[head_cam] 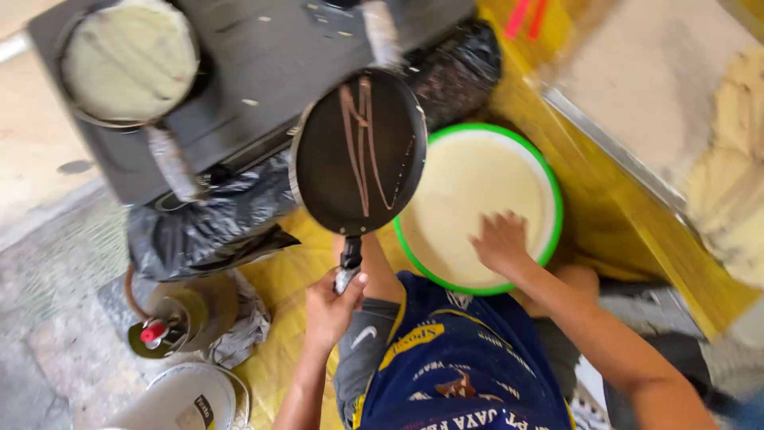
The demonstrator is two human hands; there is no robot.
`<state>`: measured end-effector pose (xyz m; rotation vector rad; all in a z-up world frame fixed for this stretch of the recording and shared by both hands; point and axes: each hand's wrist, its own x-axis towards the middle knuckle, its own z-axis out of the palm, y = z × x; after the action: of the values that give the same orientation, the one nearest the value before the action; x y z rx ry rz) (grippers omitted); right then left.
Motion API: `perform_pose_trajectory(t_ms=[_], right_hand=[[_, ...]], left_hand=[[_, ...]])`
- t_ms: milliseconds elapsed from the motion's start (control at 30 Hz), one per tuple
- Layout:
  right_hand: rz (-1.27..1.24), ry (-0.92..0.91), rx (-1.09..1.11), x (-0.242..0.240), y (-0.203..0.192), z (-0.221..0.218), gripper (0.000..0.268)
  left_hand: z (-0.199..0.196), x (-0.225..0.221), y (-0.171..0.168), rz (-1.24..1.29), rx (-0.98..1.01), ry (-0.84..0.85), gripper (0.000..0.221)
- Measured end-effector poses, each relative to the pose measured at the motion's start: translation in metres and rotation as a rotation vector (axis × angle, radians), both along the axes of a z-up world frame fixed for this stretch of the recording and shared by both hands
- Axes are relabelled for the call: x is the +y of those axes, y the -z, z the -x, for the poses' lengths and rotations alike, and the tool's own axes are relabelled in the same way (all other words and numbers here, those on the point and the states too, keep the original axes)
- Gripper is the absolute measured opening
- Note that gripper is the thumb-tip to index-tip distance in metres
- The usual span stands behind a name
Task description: Cooking crepes by pouring batter into pans, spreading it, applying toppings, and stacking the finished products.
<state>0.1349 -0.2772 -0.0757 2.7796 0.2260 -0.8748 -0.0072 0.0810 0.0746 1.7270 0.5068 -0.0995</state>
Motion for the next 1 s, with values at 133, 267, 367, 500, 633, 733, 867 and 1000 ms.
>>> perform_pose_trajectory(t_ms=[133, 267, 367, 500, 633, 733, 867, 1000], right_hand=[[0.36, -0.084, -0.127, -0.102, 0.027, 0.101, 0.053], [0.021, -0.03, -0.473, -0.123, 0.006, 0.108, 0.018], [0.098, -0.32, -0.654, -0.154, 0.029, 0.085, 0.009], [0.261, -0.518, -0.847, -0.148, -0.062, 0.063, 0.006], [0.242, -0.482, -0.892, -0.18, -0.117, 0.061, 0.005], [0.135, -0.312, -0.845, -0.181, -0.168, 0.07, 0.011], [0.08, 0.196, -0.396, -0.169, -0.206, 0.076, 0.032], [0.104, 0.368, -0.21, -0.137, -0.229, 0.074, 0.047]], left_hand=[[-0.012, -0.032, 0.04, -0.078, 0.189, 0.185, 0.044], [-0.026, -0.058, 0.067, -0.217, 0.295, 0.324, 0.05], [-0.044, -0.058, 0.091, -0.259, 0.288, 0.352, 0.05], [-0.045, -0.055, 0.094, -0.636, -0.21, 0.439, 0.059], [-0.064, -0.054, 0.072, -0.847, -0.477, 0.416, 0.055], [-0.077, -0.053, 0.059, -1.096, -0.715, 0.392, 0.057], [-0.089, -0.06, 0.05, -1.056, -0.248, 0.511, 0.053], [-0.101, -0.074, 0.012, -0.235, 0.414, 0.524, 0.058]])
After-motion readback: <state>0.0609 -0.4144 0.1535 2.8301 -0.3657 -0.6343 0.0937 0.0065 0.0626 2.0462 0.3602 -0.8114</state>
